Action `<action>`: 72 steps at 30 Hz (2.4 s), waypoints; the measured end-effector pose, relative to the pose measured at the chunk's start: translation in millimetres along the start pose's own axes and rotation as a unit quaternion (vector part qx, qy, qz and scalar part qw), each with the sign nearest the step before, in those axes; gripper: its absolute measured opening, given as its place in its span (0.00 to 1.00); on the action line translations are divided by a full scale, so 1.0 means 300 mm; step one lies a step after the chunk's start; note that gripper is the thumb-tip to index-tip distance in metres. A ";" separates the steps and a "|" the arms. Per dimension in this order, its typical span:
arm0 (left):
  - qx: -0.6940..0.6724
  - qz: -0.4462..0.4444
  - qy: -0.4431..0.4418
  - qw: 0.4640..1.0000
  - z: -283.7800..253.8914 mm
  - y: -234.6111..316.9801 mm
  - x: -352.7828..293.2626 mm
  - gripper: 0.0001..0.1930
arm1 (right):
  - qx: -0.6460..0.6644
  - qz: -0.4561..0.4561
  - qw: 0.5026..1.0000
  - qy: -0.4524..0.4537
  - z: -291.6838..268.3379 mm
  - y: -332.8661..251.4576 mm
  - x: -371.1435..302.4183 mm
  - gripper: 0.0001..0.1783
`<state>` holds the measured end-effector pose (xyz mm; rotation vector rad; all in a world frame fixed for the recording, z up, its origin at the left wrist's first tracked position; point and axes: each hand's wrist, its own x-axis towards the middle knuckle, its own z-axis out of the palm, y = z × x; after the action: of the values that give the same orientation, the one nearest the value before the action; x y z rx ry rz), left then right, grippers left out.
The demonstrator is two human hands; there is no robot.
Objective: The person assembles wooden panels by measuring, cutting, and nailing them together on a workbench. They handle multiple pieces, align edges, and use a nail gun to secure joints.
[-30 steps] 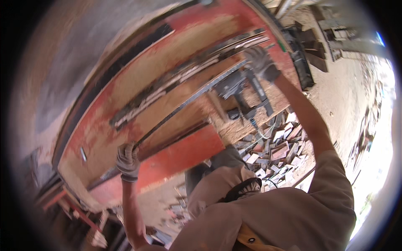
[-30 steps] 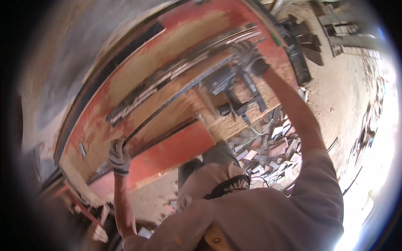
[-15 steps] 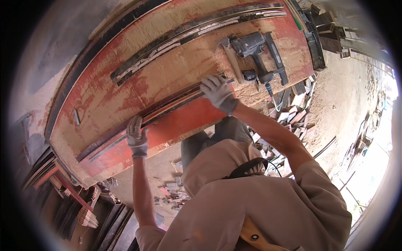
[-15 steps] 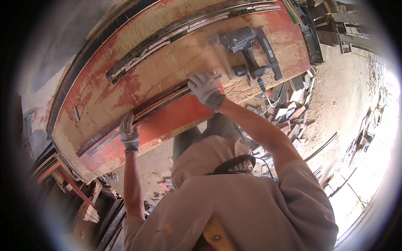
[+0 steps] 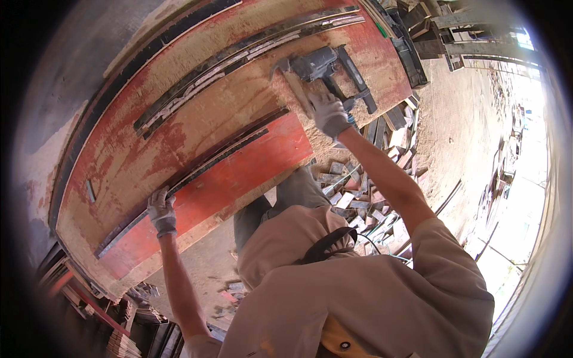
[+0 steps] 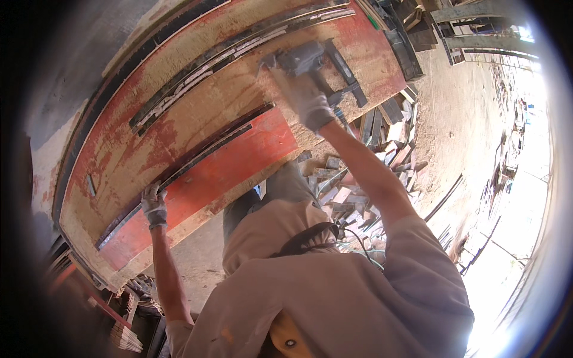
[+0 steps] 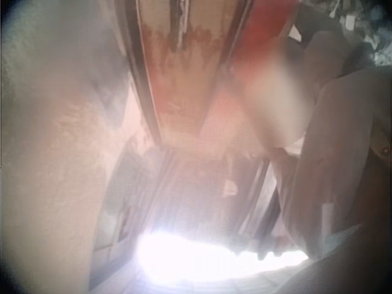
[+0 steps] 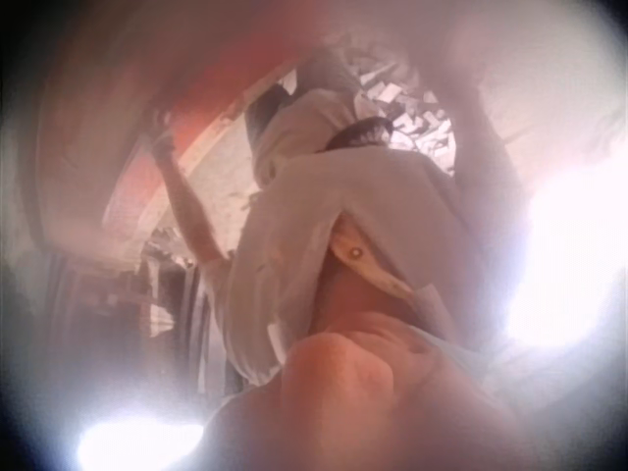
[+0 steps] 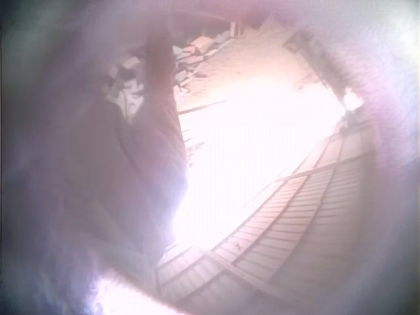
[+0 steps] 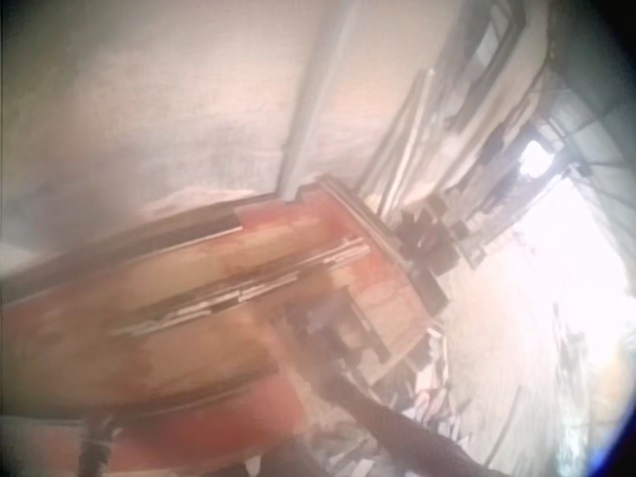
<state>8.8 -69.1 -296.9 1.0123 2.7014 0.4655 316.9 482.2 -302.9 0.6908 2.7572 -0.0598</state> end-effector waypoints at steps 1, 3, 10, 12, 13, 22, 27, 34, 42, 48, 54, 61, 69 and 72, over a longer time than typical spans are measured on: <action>0.006 -0.002 0.002 1.000 0.003 0.011 0.001 0.21 | -0.070 0.042 0.993 -0.084 0.025 0.051 0.005 0.41; 0.002 0.014 0.005 1.000 0.013 0.032 -0.001 0.21 | -0.080 0.001 0.993 -0.085 0.073 0.117 0.011 0.40; 0.004 -0.037 -0.028 0.999 0.020 0.030 -0.007 0.24 | 0.128 0.022 0.987 -0.097 0.038 0.192 0.050 0.33; 0.044 -0.038 -0.015 0.998 0.004 0.061 0.013 0.25 | 0.451 0.118 0.881 -0.086 -0.051 0.245 0.008 0.30; 0.094 -0.031 -0.011 0.995 -0.002 0.102 0.023 0.26 | 0.621 0.159 0.764 -0.069 -0.098 0.257 -0.032 0.30; -0.371 -0.111 -0.149 0.910 0.074 1.157 0.072 0.19 | 0.433 -0.136 0.872 -0.182 -0.464 -0.109 -0.199 0.49; -0.529 -0.296 -0.254 0.754 0.089 1.368 0.085 0.13 | 0.291 -0.217 0.918 -0.161 -0.477 -0.132 -0.222 0.55; -0.394 -0.217 -0.011 0.893 0.159 1.151 0.180 0.13 | 0.229 -0.073 0.931 -0.275 -0.388 0.345 -0.010 0.17; -0.067 0.069 0.062 0.993 0.284 0.925 0.284 0.18 | 0.098 -0.096 0.963 -0.233 -0.255 0.473 0.126 0.19; -0.079 0.044 0.065 0.994 0.304 0.956 0.279 0.18 | 0.068 -0.106 0.968 -0.217 -0.225 0.378 0.157 0.19; -0.067 0.006 0.057 0.996 0.295 0.952 0.266 0.19 | 0.056 -0.117 0.968 -0.214 -0.166 0.328 0.171 0.18; -0.094 -0.017 0.055 0.994 0.311 0.938 0.259 0.19 | 0.066 -0.129 0.965 -0.219 -0.196 0.313 0.179 0.20; -0.085 -0.015 0.033 0.996 0.312 0.923 0.268 0.19 | 0.048 -0.145 0.959 -0.238 -0.178 0.301 0.191 0.24; -0.086 -0.021 0.036 0.995 0.310 0.932 0.276 0.19 | 0.100 -0.138 0.954 -0.246 -0.200 0.348 0.178 0.22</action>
<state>143.8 205.3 -288.2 0.9064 2.6832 0.7242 304.3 605.4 -258.1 0.2759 2.3545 -0.5061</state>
